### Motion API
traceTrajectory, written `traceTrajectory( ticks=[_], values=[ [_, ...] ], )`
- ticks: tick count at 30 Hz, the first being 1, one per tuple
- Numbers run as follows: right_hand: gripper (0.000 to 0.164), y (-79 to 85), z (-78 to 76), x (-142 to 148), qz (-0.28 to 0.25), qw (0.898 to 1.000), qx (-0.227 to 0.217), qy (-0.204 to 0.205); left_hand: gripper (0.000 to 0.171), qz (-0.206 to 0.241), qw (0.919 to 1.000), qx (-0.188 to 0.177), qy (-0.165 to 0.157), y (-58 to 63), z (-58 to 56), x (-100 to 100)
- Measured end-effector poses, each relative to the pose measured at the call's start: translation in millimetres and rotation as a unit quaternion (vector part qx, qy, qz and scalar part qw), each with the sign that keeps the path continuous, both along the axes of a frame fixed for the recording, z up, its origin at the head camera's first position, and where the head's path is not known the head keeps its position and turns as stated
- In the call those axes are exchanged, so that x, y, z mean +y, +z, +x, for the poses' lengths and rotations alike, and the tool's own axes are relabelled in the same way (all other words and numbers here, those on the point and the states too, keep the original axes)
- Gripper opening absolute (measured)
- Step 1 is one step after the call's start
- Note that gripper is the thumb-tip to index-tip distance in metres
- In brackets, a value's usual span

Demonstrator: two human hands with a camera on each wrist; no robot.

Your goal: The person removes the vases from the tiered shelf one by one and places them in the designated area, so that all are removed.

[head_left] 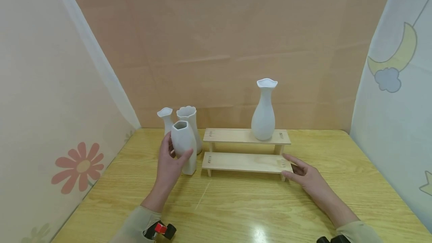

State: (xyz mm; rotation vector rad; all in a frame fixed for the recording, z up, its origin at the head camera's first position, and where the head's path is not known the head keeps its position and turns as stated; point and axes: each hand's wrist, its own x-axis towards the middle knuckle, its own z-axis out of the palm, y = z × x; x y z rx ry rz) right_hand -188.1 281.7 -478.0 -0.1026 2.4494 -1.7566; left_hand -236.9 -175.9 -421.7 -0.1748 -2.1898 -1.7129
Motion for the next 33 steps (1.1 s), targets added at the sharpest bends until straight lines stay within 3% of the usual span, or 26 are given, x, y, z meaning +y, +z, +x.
traceTrajectory(
  ticks=[12,33],
  values=[
    [0.077,0.2,-0.4,-0.3,0.003,1.000,0.002,0.000,0.088,0.020,0.9997,0.003,-0.012,-7.5,-5.1,-2.0],
    [0.077,0.4,-1.0,-0.1,0.010,1.000,0.005,-0.002,0.087,0.000,0.9996,0.005,-0.026,-14.0,-7.8,-4.6]
  ],
)
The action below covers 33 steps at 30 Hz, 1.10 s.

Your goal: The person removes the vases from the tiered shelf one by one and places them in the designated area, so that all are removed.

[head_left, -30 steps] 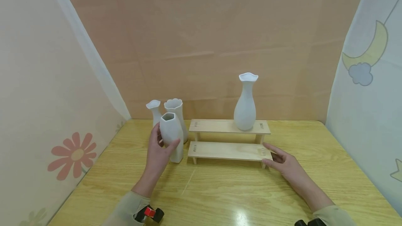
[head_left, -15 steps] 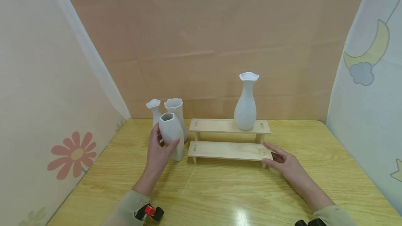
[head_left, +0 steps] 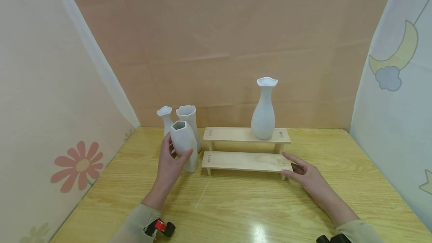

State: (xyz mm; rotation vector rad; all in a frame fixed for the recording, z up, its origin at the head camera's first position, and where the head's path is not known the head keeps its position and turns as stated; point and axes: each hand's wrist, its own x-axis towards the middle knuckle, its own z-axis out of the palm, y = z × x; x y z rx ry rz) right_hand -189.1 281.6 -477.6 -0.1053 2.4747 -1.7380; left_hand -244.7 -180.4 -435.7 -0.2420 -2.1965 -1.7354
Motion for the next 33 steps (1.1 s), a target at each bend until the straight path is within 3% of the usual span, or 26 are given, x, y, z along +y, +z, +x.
traceTrajectory(
  ticks=[18,25,33],
  values=[
    [0.076,0.1,0.3,0.0,-0.005,1.000,0.000,0.003,0.087,-0.005,1.0000,0.001,-0.001,-0.2,0.8,-0.5],
    [0.077,0.2,0.6,0.2,-0.007,1.000,-0.005,0.004,0.097,0.011,0.9996,0.027,-0.004,3.4,2.5,-1.2],
    [0.077,-0.4,-0.3,1.1,-0.015,1.000,-0.004,0.006,0.102,-0.025,0.9966,0.065,0.043,18.2,7.4,-3.0]
  ],
)
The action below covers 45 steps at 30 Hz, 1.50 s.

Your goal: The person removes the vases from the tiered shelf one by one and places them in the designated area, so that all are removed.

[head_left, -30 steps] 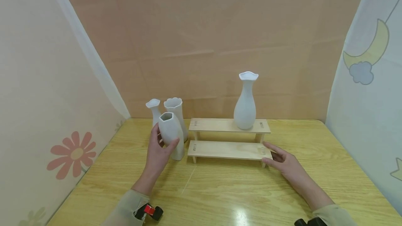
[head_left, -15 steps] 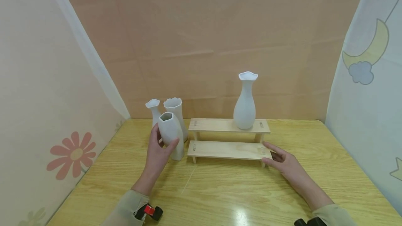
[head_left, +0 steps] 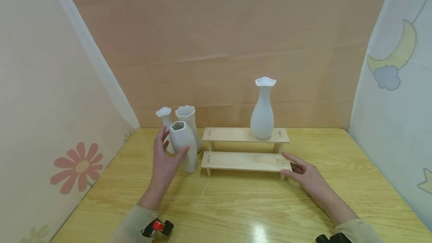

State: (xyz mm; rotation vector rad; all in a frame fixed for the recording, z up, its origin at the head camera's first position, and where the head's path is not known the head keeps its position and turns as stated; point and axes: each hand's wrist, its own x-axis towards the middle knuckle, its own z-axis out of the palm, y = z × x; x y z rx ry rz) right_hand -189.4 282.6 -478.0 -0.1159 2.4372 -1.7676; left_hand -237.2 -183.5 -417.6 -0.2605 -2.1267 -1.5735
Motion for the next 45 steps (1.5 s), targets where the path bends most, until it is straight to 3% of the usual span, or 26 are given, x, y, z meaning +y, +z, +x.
traceTrajectory(
  ticks=[8,13,20,27,33,45],
  values=[
    [0.077,-1.1,0.4,1.0,0.004,1.000,0.004,-0.003,0.097,-0.032,0.9978,0.048,0.032,29.3,7.6,3.6],
    [0.077,0.3,1.1,0.1,0.004,1.000,0.008,-0.002,0.093,-0.039,0.9967,0.059,0.040,49.1,20.1,10.8],
    [0.078,-0.1,-2.1,-3.7,0.008,1.000,0.015,-0.005,0.089,-0.029,0.9922,0.121,0.007,68.0,30.2,29.5],
    [0.077,-1.5,-5.7,-6.3,0.001,1.000,0.021,-0.003,0.086,-0.027,0.9827,0.179,-0.040,80.1,24.6,55.9],
    [0.077,-3.1,-7.7,-8.5,-0.007,1.000,0.022,-0.004,0.084,-0.006,0.9821,0.169,-0.082,87.7,18.5,82.5],
    [0.079,-5.2,-7.7,-12.1,-0.012,1.000,0.016,-0.005,0.081,0.027,0.9853,0.122,-0.116,90.5,9.0,134.7]
  ],
)
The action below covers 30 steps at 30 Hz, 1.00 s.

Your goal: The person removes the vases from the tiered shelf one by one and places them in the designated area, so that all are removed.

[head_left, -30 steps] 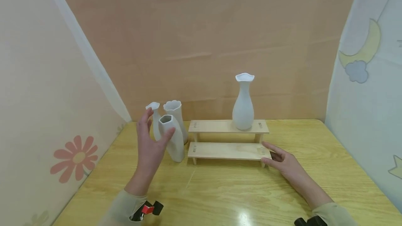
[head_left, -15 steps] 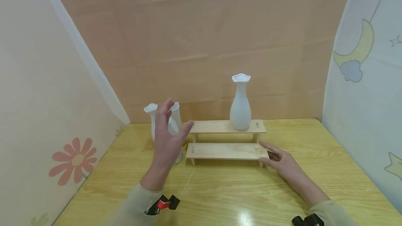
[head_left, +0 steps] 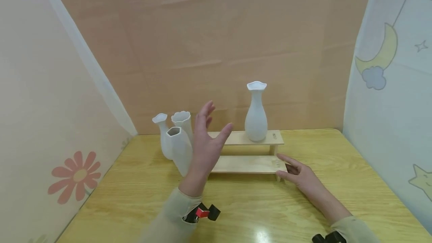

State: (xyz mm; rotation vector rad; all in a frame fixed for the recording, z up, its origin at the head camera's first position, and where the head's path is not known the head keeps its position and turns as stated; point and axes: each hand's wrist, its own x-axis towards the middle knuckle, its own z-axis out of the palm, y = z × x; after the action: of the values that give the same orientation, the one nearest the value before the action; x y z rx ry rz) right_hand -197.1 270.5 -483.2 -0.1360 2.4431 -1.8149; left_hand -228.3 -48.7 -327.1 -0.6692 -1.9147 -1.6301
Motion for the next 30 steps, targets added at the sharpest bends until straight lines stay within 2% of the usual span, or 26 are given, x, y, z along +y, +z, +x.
traceTrajectory(
  ticks=[8,17,30],
  values=[
    [0.078,-1.5,2.5,2.5,-0.006,1.000,0.001,-0.002,0.080,0.007,0.9990,-0.039,-0.019,-1.1,-6.5,33.3],
    [0.077,-2.8,3.6,-0.6,-0.008,1.000,0.001,-0.002,0.078,0.009,0.9971,-0.071,-0.026,-5.0,-17.3,53.3],
    [0.076,-1.5,2.5,-2.4,-0.002,1.000,0.010,-0.002,0.070,0.004,0.9952,-0.096,-0.021,-3.8,-45.3,74.4]
  ],
)
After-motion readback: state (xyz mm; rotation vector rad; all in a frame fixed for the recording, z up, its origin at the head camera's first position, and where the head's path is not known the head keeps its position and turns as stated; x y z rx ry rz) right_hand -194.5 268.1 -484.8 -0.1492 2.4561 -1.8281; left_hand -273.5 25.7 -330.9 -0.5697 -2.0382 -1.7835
